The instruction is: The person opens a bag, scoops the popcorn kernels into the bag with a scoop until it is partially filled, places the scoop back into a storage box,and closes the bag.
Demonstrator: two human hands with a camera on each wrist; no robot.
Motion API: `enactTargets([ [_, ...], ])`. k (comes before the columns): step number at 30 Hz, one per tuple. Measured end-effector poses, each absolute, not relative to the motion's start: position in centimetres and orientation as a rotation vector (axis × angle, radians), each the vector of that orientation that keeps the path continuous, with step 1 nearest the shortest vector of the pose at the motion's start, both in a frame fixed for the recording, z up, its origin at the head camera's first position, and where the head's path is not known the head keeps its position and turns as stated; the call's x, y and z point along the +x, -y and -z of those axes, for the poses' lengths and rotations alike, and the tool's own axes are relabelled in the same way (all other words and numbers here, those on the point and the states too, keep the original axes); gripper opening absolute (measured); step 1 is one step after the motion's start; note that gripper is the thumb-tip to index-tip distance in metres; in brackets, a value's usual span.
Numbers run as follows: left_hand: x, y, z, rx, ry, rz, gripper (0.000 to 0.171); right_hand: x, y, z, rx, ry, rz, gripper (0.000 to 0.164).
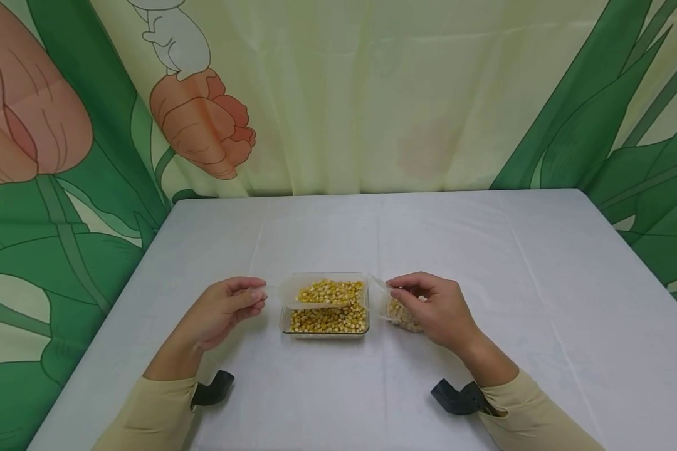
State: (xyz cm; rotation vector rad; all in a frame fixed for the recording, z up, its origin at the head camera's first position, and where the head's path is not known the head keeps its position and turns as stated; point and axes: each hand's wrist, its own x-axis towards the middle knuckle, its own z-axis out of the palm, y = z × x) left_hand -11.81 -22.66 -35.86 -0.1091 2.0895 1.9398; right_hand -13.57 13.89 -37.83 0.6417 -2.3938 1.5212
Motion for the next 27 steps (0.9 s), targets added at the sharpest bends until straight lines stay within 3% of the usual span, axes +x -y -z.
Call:
enactTargets([
  [27, -12.5, 17.6, 35.4, 0.010, -2.033, -2.045, 0.033, -13.5, -13.9, 37.7, 0.629, 2.409, -1.522, 0.015],
])
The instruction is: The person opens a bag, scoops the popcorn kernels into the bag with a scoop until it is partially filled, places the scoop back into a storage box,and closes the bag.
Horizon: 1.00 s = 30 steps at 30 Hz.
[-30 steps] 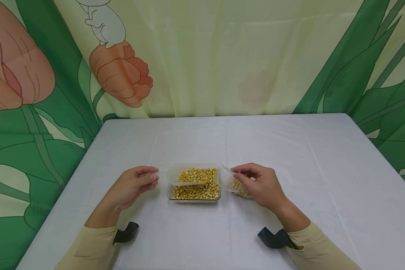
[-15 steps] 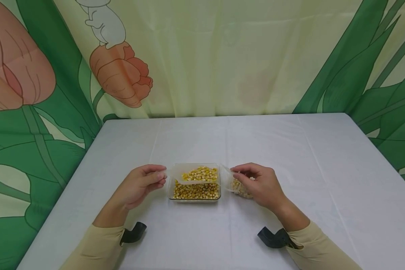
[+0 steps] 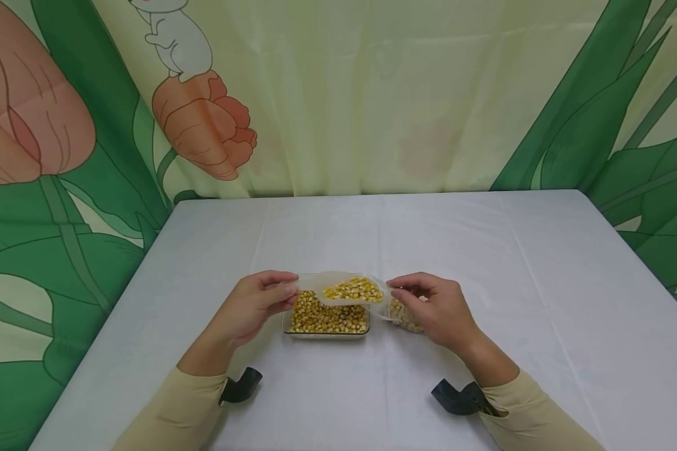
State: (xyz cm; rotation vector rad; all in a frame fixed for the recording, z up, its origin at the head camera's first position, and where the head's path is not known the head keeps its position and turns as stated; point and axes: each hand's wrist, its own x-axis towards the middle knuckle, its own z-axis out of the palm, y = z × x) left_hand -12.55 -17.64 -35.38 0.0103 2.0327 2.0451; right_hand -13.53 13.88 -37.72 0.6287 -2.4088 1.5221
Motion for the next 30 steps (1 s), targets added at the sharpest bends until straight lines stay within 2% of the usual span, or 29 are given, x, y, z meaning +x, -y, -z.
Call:
enactTargets([
  [30, -12.3, 12.9, 34.6, -0.049, -2.196, -1.984, 0.024, -13.5, -13.8, 37.4, 0.632, 2.395, -1.490, 0.016],
])
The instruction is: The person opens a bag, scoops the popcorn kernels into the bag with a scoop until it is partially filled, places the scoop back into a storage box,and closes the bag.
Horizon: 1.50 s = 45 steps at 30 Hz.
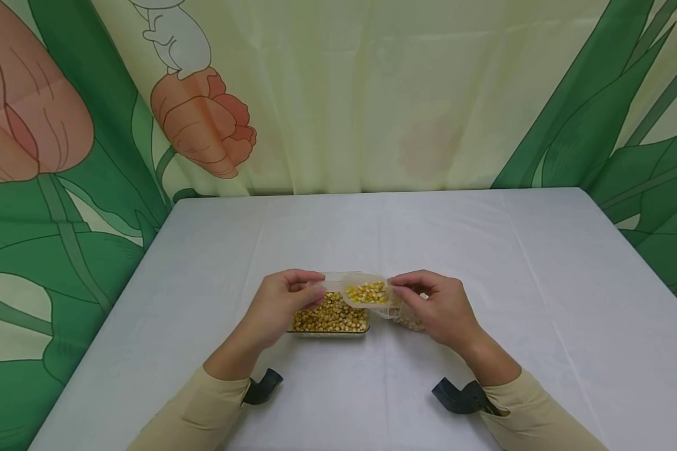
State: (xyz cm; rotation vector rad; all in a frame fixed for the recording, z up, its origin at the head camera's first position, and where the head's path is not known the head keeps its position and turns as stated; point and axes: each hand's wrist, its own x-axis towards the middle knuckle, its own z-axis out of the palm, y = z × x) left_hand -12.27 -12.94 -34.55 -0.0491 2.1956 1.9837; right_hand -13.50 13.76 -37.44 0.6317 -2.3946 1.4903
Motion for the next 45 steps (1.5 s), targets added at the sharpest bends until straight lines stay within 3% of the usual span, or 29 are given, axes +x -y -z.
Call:
enactTargets([
  [22, -11.9, 10.8, 33.5, 0.069, -2.523, -1.736, 0.016, -13.6, -13.7, 37.2, 0.602, 2.404, -1.471, 0.015],
  [45, -11.6, 12.6, 32.6, 0.226, -2.689, -1.541, 0.020, -13.5, -13.6, 37.8, 0.627, 2.351, -1.495, 0.016],
])
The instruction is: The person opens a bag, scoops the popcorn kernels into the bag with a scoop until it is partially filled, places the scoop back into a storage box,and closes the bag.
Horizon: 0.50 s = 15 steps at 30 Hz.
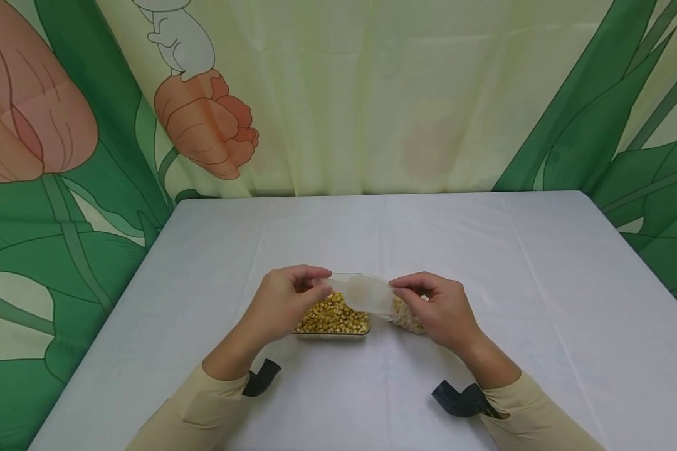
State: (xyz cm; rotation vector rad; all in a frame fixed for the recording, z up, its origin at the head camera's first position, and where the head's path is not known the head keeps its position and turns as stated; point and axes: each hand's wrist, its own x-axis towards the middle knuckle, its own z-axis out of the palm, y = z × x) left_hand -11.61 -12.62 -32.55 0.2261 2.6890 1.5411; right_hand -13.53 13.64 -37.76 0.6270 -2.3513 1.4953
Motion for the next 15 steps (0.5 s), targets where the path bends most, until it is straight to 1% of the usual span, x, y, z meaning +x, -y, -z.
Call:
enactTargets([
  [15, -10.8, 17.2, 32.3, 0.112, -2.669, -1.548, 0.025, -13.5, -13.4, 37.8, 0.612, 2.389, -1.504, 0.016],
])
